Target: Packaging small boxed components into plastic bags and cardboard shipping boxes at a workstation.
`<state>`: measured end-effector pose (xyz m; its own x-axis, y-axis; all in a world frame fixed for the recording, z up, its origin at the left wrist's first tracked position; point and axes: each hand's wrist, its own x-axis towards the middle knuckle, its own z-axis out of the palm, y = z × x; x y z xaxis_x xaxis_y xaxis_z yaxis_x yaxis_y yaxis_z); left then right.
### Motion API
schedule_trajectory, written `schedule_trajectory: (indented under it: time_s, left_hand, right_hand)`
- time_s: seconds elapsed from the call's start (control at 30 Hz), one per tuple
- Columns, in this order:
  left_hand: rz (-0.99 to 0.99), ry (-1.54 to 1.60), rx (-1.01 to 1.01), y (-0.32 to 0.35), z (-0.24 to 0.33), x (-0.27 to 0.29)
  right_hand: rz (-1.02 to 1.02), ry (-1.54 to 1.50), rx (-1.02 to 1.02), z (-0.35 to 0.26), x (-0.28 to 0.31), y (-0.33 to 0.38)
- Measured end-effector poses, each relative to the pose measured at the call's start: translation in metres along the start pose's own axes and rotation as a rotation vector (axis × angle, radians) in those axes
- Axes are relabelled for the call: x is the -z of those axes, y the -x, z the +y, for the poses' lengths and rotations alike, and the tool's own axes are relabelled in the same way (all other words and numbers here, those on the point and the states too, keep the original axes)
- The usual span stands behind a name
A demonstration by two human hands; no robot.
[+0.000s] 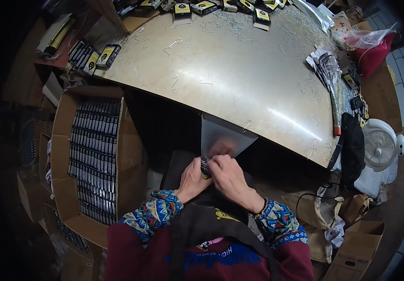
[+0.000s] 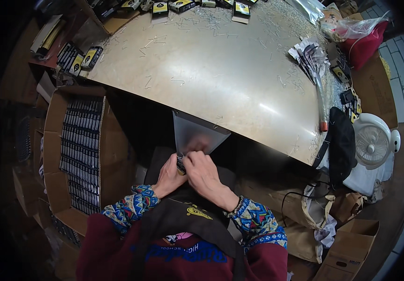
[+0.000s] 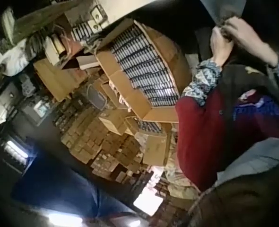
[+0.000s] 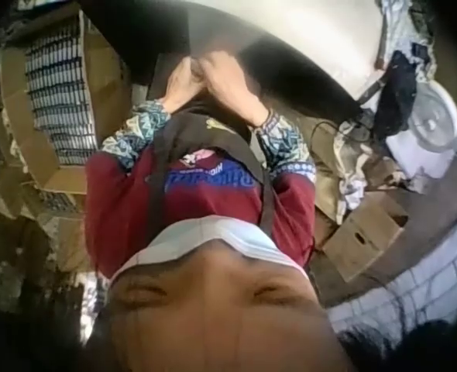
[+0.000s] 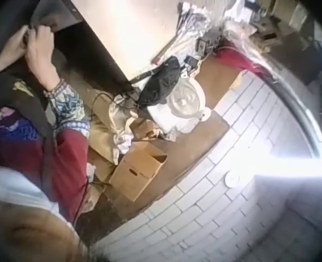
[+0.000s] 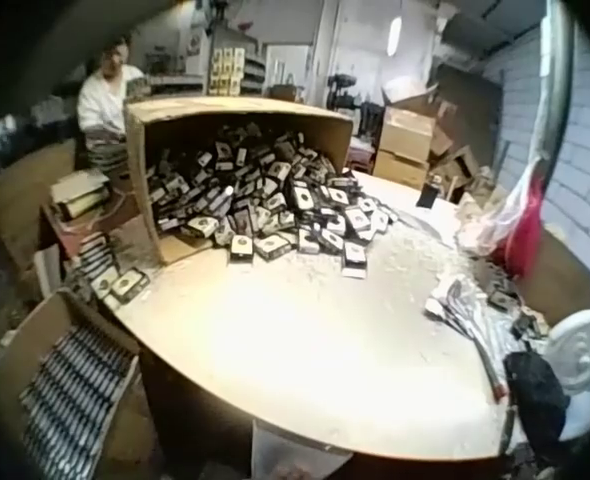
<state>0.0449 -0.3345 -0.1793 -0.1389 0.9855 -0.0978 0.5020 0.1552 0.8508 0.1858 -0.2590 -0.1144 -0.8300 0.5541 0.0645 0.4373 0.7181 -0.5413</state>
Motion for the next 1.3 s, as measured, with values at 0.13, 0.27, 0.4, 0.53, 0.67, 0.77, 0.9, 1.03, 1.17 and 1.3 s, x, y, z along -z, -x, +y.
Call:
schedule_trajectory:
  time_s: [0.13, 0.27, 0.4, 0.53, 0.67, 0.77, 0.9, 1.03, 1.17, 1.3]
  left_hand:
    - [-0.013, -0.069, -0.088, 0.002, -0.021, 0.003]
    - [-0.098, -0.049, -0.105, 0.015, -0.012, 0.036]
    - [0.009, 0.042, -0.222, 0.0, 0.017, 0.042]
    - [0.216, -0.105, -0.369, -0.03, 0.04, 0.039]
    - [0.224, -0.091, -0.343, -0.042, 0.05, 0.044]
    - [0.121, -0.058, -0.182, -0.047, 0.058, 0.055]
    - [0.201, 0.17, -0.142, -0.054, 0.07, 0.054]
    - [0.186, 0.171, -0.159, -0.058, 0.073, 0.055]
    - [0.16, -0.004, -0.226, -0.057, 0.074, 0.061]
    - [0.138, -0.08, -0.287, -0.056, 0.078, 0.057]
  right_hand:
    - [-0.081, -0.21, 0.018, -0.001, -0.009, 0.005]
    - [0.116, -0.458, -0.131, 0.004, 0.015, 0.0]
    - [0.03, -0.538, -0.206, 0.0, 0.04, -0.014]
    - [0.265, -0.183, -0.245, 0.017, 0.059, -0.025]
    - [0.264, -0.27, -0.321, 0.016, 0.083, -0.032]
    - [0.217, -0.419, -0.369, 0.015, 0.091, -0.037]
    - [0.16, -0.65, -0.364, 0.019, 0.087, -0.032]
    - [0.369, -0.474, -0.211, 0.019, 0.083, -0.033]
    - [0.52, -0.227, -0.087, 0.017, 0.086, -0.042]
    - [0.393, -0.097, 0.016, 0.017, 0.087, -0.047]
